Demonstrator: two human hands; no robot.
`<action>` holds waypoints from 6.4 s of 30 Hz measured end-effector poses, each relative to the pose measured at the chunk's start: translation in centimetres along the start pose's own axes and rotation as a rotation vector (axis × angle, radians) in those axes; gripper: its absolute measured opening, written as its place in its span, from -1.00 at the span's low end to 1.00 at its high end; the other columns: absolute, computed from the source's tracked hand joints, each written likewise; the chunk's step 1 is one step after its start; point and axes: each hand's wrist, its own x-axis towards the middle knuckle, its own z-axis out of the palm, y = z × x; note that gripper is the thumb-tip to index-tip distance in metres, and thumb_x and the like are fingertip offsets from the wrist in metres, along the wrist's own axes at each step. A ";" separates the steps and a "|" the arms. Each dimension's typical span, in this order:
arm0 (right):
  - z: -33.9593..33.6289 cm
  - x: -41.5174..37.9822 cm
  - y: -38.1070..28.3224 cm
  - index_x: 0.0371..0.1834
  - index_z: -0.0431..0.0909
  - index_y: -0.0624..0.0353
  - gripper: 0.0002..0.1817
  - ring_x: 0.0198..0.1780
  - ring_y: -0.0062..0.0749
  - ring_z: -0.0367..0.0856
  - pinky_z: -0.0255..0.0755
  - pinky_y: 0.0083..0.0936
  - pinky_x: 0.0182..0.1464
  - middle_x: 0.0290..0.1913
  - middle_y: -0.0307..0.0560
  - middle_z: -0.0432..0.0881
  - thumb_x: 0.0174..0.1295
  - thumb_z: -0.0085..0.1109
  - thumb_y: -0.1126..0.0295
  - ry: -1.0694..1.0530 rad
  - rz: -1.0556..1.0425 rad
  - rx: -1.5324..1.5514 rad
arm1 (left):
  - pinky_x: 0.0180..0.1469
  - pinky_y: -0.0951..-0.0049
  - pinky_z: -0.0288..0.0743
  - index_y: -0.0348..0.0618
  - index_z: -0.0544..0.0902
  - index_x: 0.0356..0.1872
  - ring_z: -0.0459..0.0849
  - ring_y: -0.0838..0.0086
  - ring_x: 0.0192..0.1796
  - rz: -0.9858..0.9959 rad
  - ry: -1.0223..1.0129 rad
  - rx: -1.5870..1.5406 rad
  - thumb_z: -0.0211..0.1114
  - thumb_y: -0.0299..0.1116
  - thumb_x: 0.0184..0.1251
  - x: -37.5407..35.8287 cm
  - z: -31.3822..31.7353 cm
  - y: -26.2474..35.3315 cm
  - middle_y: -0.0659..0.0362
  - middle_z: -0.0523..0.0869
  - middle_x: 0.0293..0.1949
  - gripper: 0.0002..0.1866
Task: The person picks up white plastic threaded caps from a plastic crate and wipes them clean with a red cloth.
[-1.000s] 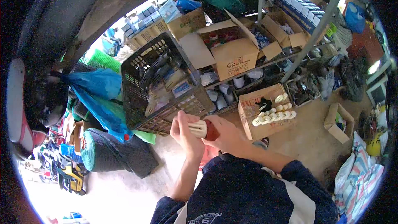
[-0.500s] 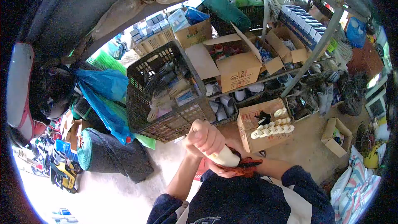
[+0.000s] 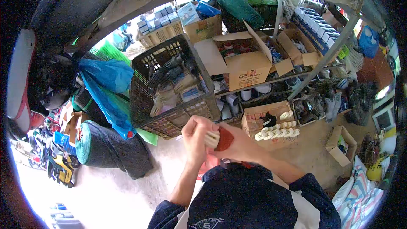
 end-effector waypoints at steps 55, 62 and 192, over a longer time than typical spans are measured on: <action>-1.9 0.9 4.0 -0.18 0.53 0.09 -0.79 -0.26 -0.28 0.69 0.63 -0.33 -0.19 -0.30 -0.11 0.61 0.12 0.19 0.33 -0.011 -0.843 -1.266 | -0.33 0.07 0.64 -0.35 0.46 -0.01 0.75 -0.03 -0.32 -0.199 -0.731 1.082 0.45 -0.26 0.01 -4.3 -3.1 -0.9 -0.12 0.72 -0.32 -0.45; -1.5 2.0 7.6 -0.18 0.60 0.21 -0.59 -0.34 -0.20 0.73 0.62 -0.38 -0.27 -0.31 0.01 0.71 0.06 0.42 0.13 -0.336 -0.325 -0.632 | -0.37 0.02 0.59 -0.34 0.45 -0.03 0.72 0.00 -0.29 0.252 -0.784 1.403 0.26 -0.41 0.18 -3.4 -4.9 -2.9 -0.08 0.64 -0.31 -0.64; -5.0 -30.0 51.2 0.22 0.46 0.27 -0.47 0.05 -0.23 0.59 0.47 -0.40 0.07 0.04 0.02 0.62 0.35 0.22 0.11 0.818 1.003 0.216 | -0.29 0.31 0.59 -0.26 0.70 -0.23 0.72 0.20 -0.27 0.168 -1.651 -0.524 0.30 -0.51 0.36 -6.4 17.9 1.0 0.04 0.69 -0.31 -0.94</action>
